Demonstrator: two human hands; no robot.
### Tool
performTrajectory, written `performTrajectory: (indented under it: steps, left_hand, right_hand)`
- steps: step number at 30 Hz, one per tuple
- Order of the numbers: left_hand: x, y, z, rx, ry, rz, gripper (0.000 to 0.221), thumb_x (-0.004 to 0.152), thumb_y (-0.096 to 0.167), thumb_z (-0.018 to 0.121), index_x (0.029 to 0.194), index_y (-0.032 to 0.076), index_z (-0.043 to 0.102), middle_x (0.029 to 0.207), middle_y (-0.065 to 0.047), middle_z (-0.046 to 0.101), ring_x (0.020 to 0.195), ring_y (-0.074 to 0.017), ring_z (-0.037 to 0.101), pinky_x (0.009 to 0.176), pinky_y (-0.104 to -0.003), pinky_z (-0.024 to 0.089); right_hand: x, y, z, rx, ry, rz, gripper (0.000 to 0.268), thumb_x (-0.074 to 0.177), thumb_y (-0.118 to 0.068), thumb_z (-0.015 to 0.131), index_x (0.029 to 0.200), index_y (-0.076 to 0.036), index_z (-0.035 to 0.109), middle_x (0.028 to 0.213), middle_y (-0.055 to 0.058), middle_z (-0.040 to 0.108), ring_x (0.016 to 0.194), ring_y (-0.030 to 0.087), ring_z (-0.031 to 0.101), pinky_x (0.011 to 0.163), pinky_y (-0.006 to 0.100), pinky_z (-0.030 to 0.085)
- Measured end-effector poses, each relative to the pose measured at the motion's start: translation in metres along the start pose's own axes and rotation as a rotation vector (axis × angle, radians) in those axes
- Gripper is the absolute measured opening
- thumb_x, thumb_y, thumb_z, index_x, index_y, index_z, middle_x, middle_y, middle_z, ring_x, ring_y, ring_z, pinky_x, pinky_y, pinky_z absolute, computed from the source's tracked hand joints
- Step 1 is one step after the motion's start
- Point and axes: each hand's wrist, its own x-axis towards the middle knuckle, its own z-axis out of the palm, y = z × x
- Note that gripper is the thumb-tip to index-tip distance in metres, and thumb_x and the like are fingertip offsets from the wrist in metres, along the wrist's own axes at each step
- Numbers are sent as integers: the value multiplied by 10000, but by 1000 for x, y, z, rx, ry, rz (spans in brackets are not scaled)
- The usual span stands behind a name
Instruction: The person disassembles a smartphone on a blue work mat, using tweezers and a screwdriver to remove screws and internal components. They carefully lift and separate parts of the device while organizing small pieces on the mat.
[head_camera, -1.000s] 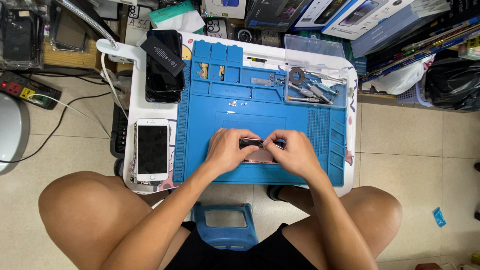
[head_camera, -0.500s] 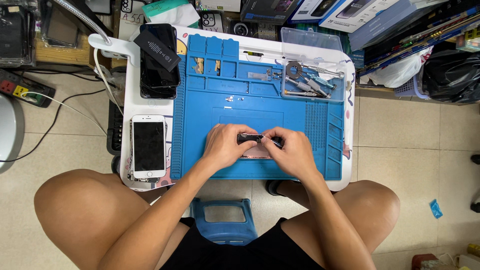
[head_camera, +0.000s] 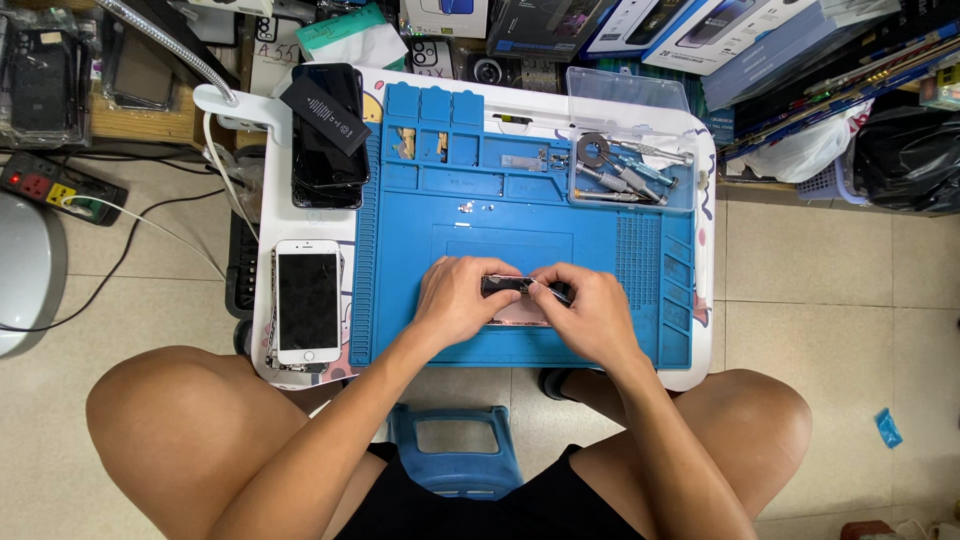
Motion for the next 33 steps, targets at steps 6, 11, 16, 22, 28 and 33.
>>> performTrajectory:
  steps: [6, 11, 16, 22, 28, 33]
  left_hand:
    - [-1, 2, -2, -6, 0, 8, 294, 883, 301, 790, 1173, 257, 815, 1033, -59, 831, 1027, -371, 739, 974, -418, 477]
    - [0, 1, 0, 2, 4, 11, 299, 876, 311, 790, 1170, 265, 814, 1033, -60, 832, 1027, -374, 742, 976, -422, 483]
    - [-1, 2, 0, 28, -4, 8, 302, 871, 328, 788, 1166, 271, 813, 1030, -68, 831, 1034, -379, 740, 982, -433, 485]
    - [0, 2, 1, 9, 3, -5, 297, 863, 322, 791, 1155, 284, 819, 982, -58, 832, 1005, -372, 741, 971, -413, 479]
    - [0, 0, 2, 5, 19, -2, 292, 866, 340, 792, 1149, 275, 822, 965, -61, 831, 983, -368, 744, 957, -410, 482]
    - [1, 0, 1, 22, 8, -5, 297, 863, 356, 789, 1150, 283, 819, 941, -71, 828, 985, -380, 742, 954, -417, 488]
  right_hand:
    - [0, 2, 1, 17, 10, -10, 145, 875, -286, 717, 838, -186, 815, 1032, 27, 847, 746, 359, 773, 660, 399, 578]
    - [-2, 1, 2, -7, 20, -30, 150, 892, -292, 717, 844, -184, 809, 1031, 27, 846, 785, 369, 776, 662, 403, 585]
    - [-4, 1, 0, -6, 22, -37, 145, 895, -286, 717, 840, -186, 805, 1024, 24, 845, 792, 358, 778, 668, 405, 593]
    - [-4, -1, -2, 11, 12, -34, 153, 899, -275, 711, 845, -166, 804, 1036, 48, 845, 780, 366, 776, 658, 402, 593]
    - [-2, 3, 0, 7, 16, -52, 164, 907, -281, 710, 855, -156, 802, 1037, 63, 842, 792, 370, 778, 652, 410, 595]
    - [-2, 3, 0, 24, 12, -58, 152, 903, -275, 709, 853, -160, 795, 1039, 61, 841, 780, 377, 773, 634, 411, 588]
